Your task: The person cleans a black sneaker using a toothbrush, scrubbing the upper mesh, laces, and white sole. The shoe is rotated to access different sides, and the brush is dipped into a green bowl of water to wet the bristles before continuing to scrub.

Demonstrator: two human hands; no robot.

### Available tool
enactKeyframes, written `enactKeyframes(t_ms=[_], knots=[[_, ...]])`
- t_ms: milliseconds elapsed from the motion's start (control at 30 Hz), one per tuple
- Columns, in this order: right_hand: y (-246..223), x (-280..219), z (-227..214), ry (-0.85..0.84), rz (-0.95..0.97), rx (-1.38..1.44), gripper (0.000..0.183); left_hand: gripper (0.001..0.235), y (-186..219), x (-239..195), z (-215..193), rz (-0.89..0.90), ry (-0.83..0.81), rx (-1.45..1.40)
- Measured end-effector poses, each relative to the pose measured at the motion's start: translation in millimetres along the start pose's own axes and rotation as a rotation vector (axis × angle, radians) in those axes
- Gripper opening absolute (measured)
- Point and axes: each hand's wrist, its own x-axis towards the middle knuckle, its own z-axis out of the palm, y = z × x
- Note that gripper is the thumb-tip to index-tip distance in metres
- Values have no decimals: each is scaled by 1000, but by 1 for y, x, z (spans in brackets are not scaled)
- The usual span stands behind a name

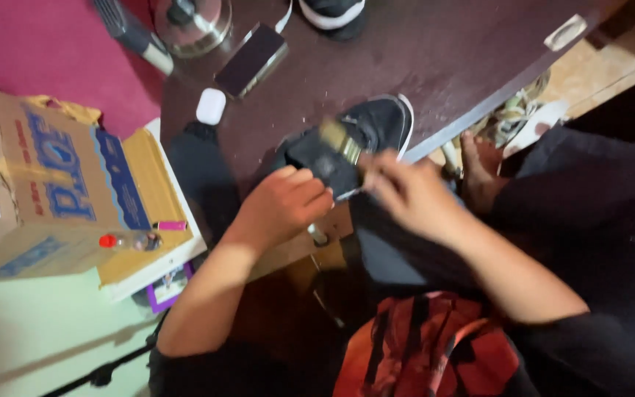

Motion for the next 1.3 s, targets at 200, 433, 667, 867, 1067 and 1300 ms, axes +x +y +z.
enactKeyframes(t_ms=[200, 433, 667, 867, 1067, 1300], knots=[[-34, 1, -14, -138, 74, 105, 19, 20, 0, -8, 5, -9, -24, -31], [-17, -2, -1, -162, 138, 95, 21, 20, 5, -1, -7, -12, -37, -49], [-9, 1, -9, -101, 59, 35, 15, 23, 6, 16, -25, -34, -38, -67], [2, -7, -18, -44, 12, 11, 9, 21, -2, 10, -12, -11, -33, -44], [7, -16, -27, -85, 175, 83, 24, 18, -4, -4, 5, 10, -1, 4], [-2, -21, -25, -117, 140, 165, 14, 21, 4, -4, -3, -11, -15, -20]])
